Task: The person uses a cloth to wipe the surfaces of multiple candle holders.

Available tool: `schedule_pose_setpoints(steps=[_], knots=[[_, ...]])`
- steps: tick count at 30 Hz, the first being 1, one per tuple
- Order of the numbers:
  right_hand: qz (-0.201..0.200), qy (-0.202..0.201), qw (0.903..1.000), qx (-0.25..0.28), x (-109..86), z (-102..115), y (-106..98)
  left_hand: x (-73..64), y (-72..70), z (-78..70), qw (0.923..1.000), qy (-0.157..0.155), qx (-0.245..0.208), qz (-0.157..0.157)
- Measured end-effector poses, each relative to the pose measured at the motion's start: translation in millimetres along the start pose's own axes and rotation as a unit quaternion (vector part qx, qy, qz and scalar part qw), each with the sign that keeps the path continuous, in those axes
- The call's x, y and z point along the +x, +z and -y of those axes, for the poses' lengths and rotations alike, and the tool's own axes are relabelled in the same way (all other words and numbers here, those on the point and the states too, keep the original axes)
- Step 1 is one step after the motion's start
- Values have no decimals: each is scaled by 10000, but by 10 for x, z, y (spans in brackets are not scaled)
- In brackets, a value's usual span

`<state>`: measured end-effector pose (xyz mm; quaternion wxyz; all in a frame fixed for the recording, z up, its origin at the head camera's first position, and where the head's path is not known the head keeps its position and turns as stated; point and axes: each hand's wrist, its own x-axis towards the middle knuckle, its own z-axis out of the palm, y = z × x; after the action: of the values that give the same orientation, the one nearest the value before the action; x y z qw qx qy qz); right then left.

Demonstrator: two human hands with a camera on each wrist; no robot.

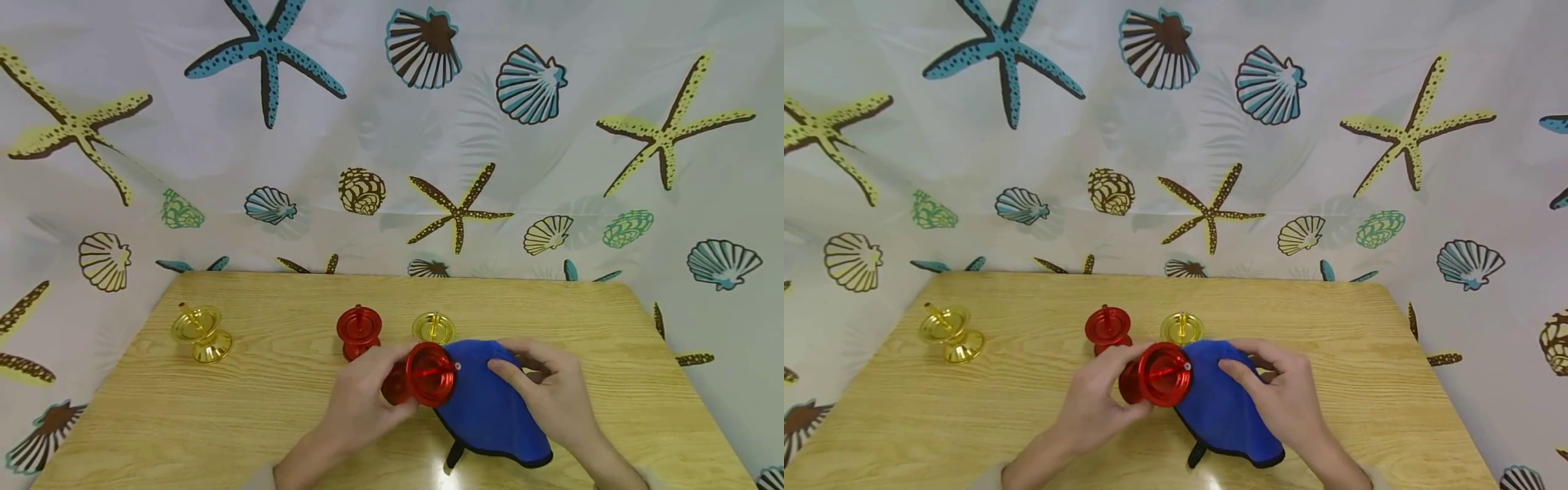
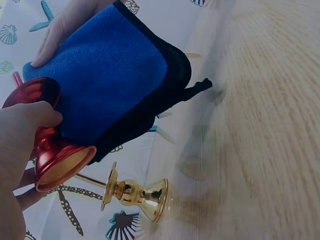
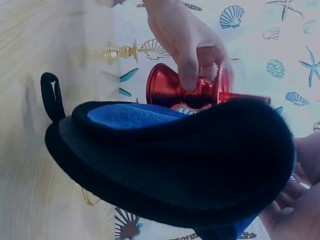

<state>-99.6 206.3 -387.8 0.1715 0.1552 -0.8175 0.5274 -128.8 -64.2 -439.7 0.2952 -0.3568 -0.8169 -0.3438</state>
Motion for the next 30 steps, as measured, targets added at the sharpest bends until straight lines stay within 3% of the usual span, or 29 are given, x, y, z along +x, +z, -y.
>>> schedule_pose_setpoints(steps=[5,10,13,17,20,23,25,28,30], knots=[[459,135,9988,121,-8,-20,16,30,9,-34,9986,250,353,303],[1043,467,9927,379,3,-72,-14,49,28,-61,9919,738,916,483],[1437,1042,9816,708,32,-91,-49,55,44,-70,9871,997,1153,488],[1792,1841,9586,1225,77,-89,-85,57,67,-94,9794,1326,1419,558],[1912,1962,9526,1321,77,-80,-77,54,86,-113,9738,1519,1543,690],[1907,1620,9629,1012,24,-46,-29,48,89,-124,9718,1581,1527,850],[1851,1097,9748,595,-36,-11,14,55,81,-130,9726,1567,1440,932],[1684,-91,9856,-130,-136,40,75,77,57,-134,9746,1524,1302,997],[1496,-1061,9813,-588,-189,52,105,97,35,-135,9757,1512,1218,1013]])
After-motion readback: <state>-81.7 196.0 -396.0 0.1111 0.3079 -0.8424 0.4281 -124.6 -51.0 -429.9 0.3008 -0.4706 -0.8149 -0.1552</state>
